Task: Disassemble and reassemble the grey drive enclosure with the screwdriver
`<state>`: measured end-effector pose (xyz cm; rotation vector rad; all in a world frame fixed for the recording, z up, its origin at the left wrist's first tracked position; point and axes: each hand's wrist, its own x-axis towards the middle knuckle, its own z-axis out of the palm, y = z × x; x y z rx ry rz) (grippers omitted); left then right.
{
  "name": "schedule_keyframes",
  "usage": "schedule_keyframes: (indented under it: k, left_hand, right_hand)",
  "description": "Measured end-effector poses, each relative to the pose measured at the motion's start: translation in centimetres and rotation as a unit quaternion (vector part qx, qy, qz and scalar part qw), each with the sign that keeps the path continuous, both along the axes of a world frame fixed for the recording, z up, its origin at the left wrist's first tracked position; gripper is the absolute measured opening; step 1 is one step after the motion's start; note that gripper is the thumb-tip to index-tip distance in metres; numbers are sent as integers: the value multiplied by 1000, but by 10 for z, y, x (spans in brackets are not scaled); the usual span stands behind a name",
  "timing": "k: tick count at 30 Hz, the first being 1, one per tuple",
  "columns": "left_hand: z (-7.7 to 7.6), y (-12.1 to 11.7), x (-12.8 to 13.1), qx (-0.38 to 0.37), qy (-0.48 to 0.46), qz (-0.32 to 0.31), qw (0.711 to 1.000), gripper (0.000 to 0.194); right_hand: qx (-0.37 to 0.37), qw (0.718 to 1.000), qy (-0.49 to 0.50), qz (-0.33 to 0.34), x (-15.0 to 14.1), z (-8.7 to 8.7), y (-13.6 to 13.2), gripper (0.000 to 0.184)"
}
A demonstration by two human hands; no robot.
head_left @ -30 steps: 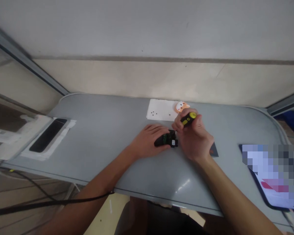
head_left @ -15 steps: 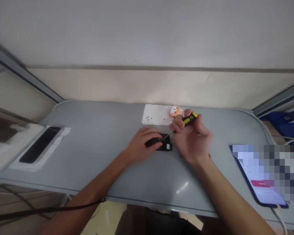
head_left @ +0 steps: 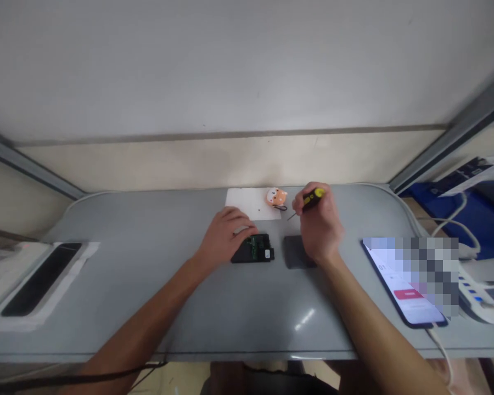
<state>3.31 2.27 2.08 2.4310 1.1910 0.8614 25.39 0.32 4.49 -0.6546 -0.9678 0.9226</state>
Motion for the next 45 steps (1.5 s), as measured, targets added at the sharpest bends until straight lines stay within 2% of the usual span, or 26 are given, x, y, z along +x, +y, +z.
schedule_keyframes:
  k: [3,7,11,14,17,19,21,23,25,28,30,32,35,38,41,45]
  left_hand:
    - [3,43,11,3,54,10,998,28]
    - [-10,86,23,-14,101,21,995,29]
    - [-25,98,24,-18,116,38,992,27]
    - [-26,98,20,-25,120,33,992,26]
    - [-16,86,15,-23,93,26,995,31]
    - [-8,65,12,-19,53,25,998,33]
    - [-1,35,10,-25,19,6,1000,35]
    - [0,4,10,-56,47,-40,997,53]
    - [-5,-20,9,-80,103,-67,989,69]
    - [-16,-32,7,-83,131,-58,986,60]
    - [-21,-27,3,-76,124,-48,988,55]
    - [-21,-20,0,-73,113,-46,990,55]
    - [-16,-13,-3,-75,85,-39,993,54]
    - [-12,-15,-2,-64,46,-29,996,53]
    - [-12,-20,1,-47,27,-40,998,54]
    - [-15,-22,1,-43,32,-58,997,52]
  right_hand:
    - [47,988,-121,-79,3,-6,-2,31]
    - [87,959,-248,-110,4,-12,-6,29]
    - [102,934,-317,-133,9,-15,-5,28]
    - [96,926,-333,-148,14,-15,-3,28]
    - [87,922,-345,-152,17,-13,-1,29]
    - [67,918,-367,-135,18,-9,0,30]
    - [20,901,-422,-97,21,-3,0,32]
    - [-53,857,-510,-50,27,5,-1,35]
    - [-122,790,-600,-4,37,12,-6,35]
    - [-219,722,-649,97,56,17,-15,42]
    - [-279,699,-641,154,65,17,-18,43]
    - [-282,704,-628,174,68,15,-16,32]
    - [-230,720,-635,160,65,7,-8,11]
    - [-183,735,-640,127,58,-5,2,14]
    - [-116,753,-640,97,53,-16,8,9]
    - [-61,754,-649,83,49,-21,9,12]
